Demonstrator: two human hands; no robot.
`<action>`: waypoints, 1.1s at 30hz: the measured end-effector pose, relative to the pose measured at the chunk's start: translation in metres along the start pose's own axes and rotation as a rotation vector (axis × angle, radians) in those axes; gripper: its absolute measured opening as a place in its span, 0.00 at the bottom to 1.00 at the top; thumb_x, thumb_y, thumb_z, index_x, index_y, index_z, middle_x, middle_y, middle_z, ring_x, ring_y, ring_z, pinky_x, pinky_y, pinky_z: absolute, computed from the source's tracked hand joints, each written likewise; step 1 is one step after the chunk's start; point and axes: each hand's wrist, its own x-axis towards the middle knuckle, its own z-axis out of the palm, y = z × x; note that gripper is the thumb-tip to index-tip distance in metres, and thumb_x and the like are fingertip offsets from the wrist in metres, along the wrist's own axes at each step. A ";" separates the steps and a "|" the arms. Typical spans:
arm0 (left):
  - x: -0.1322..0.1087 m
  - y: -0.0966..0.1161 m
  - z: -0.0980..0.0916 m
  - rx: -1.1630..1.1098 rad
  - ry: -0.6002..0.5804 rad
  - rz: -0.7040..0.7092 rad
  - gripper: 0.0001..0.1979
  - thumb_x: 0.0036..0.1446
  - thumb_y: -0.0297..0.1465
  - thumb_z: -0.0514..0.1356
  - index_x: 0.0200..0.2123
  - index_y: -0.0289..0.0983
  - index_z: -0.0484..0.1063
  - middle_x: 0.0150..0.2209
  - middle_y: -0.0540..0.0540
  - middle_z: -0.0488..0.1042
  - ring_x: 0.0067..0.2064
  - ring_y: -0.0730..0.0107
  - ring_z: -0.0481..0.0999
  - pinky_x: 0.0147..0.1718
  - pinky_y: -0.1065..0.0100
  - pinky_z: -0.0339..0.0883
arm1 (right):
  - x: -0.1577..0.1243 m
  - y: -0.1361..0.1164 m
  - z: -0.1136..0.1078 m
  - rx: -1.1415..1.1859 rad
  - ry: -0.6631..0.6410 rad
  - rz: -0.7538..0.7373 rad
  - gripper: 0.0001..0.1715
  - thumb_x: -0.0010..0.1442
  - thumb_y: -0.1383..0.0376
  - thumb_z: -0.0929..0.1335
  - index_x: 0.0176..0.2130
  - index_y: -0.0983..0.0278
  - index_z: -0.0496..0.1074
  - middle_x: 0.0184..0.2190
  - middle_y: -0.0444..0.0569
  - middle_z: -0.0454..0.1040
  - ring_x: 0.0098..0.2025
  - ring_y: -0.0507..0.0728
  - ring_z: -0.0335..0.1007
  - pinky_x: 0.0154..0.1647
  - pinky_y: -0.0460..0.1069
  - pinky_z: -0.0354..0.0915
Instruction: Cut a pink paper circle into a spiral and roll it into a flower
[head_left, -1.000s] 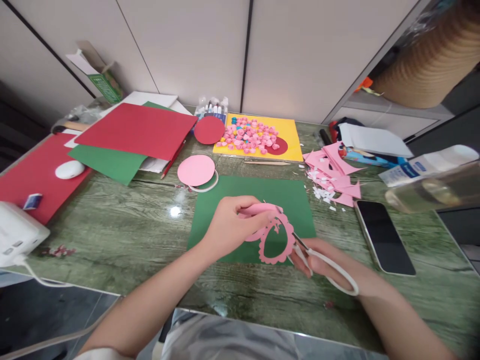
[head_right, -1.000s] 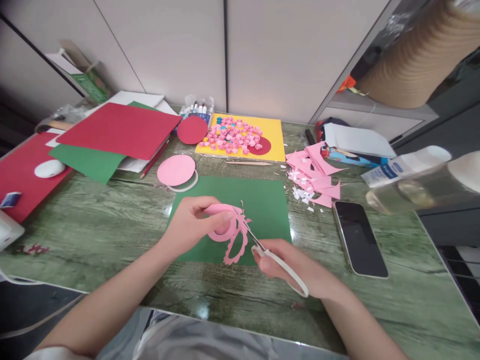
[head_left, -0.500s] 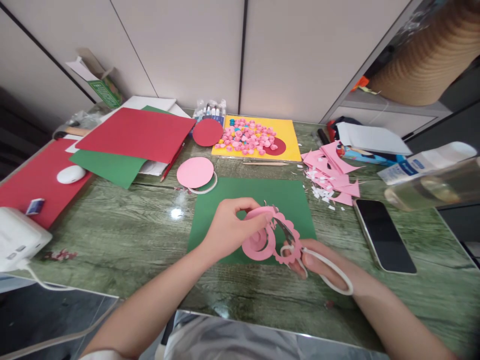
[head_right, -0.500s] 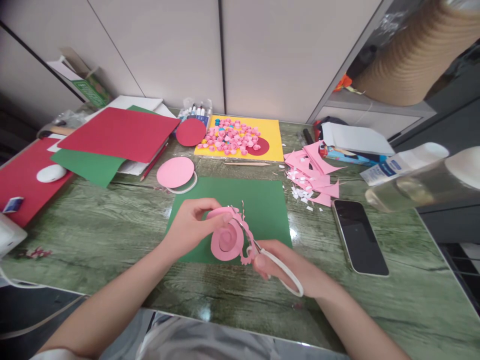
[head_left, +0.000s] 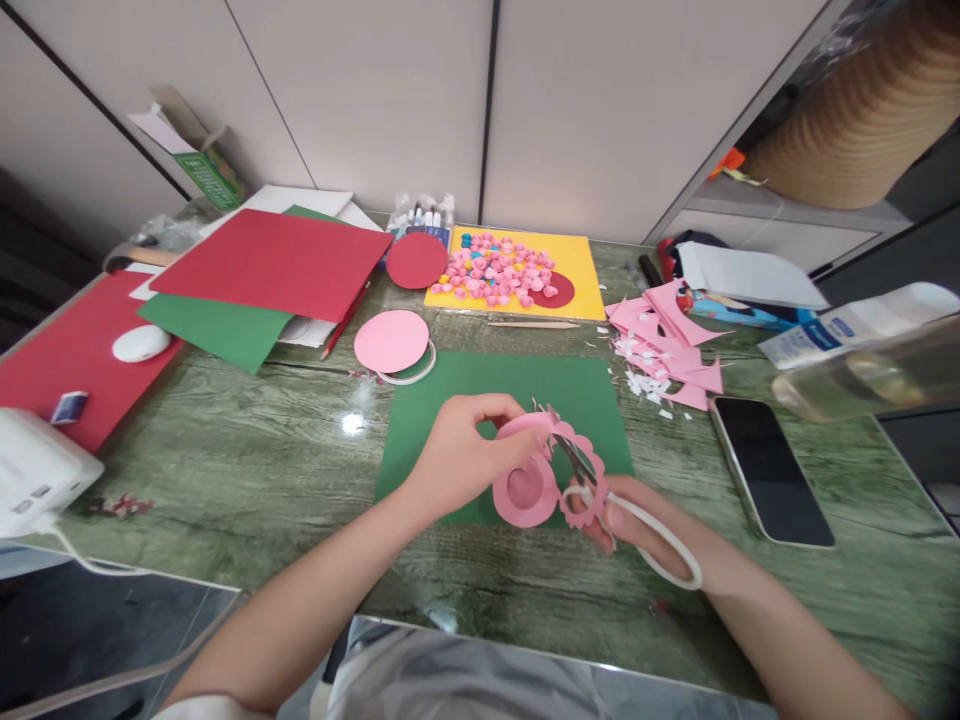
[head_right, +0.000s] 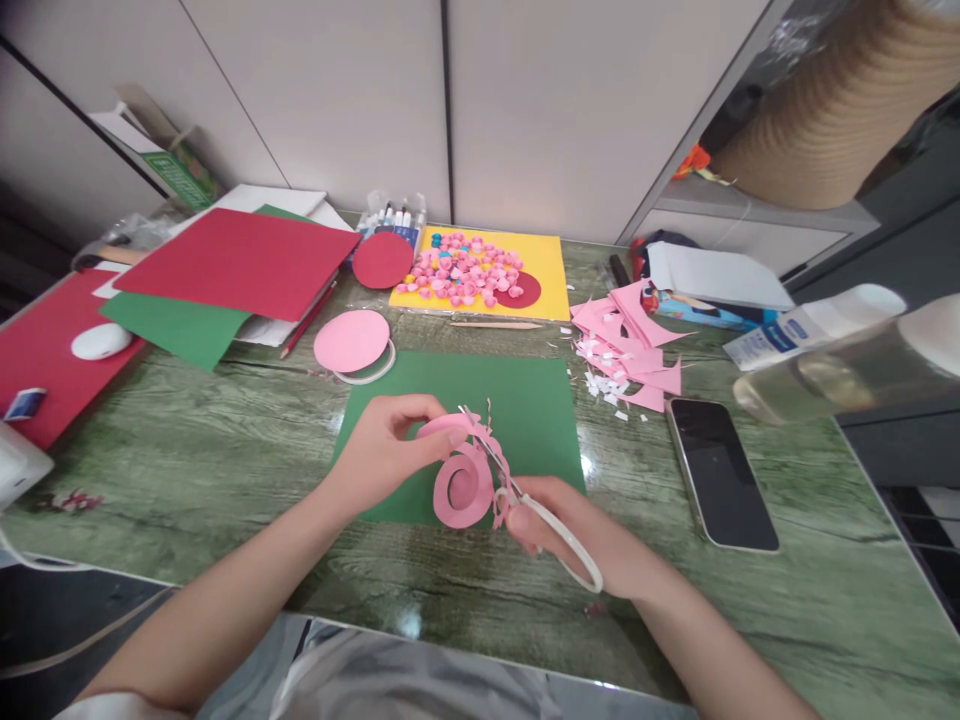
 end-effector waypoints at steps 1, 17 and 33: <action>0.000 0.000 0.000 -0.011 -0.002 0.004 0.13 0.51 0.36 0.59 0.20 0.34 0.67 0.21 0.52 0.68 0.27 0.76 0.65 0.28 0.73 0.58 | 0.000 0.000 0.000 0.001 0.004 0.002 0.30 0.55 0.39 0.57 0.27 0.62 0.58 0.21 0.41 0.55 0.23 0.51 0.49 0.26 0.48 0.48; -0.001 -0.003 -0.003 -0.041 0.010 -0.010 0.12 0.50 0.35 0.60 0.21 0.34 0.65 0.21 0.53 0.64 0.27 0.77 0.62 0.27 0.73 0.55 | -0.003 0.010 -0.003 -0.029 0.030 -0.061 0.27 0.59 0.43 0.57 0.26 0.62 0.57 0.22 0.42 0.54 0.24 0.52 0.48 0.26 0.47 0.49; 0.000 -0.008 -0.004 -0.132 0.030 0.010 0.16 0.52 0.38 0.60 0.20 0.33 0.63 0.21 0.53 0.58 0.26 0.78 0.58 0.25 0.73 0.51 | -0.004 0.011 -0.004 -0.016 0.038 -0.070 0.29 0.58 0.41 0.57 0.25 0.63 0.56 0.22 0.41 0.53 0.24 0.51 0.46 0.25 0.46 0.48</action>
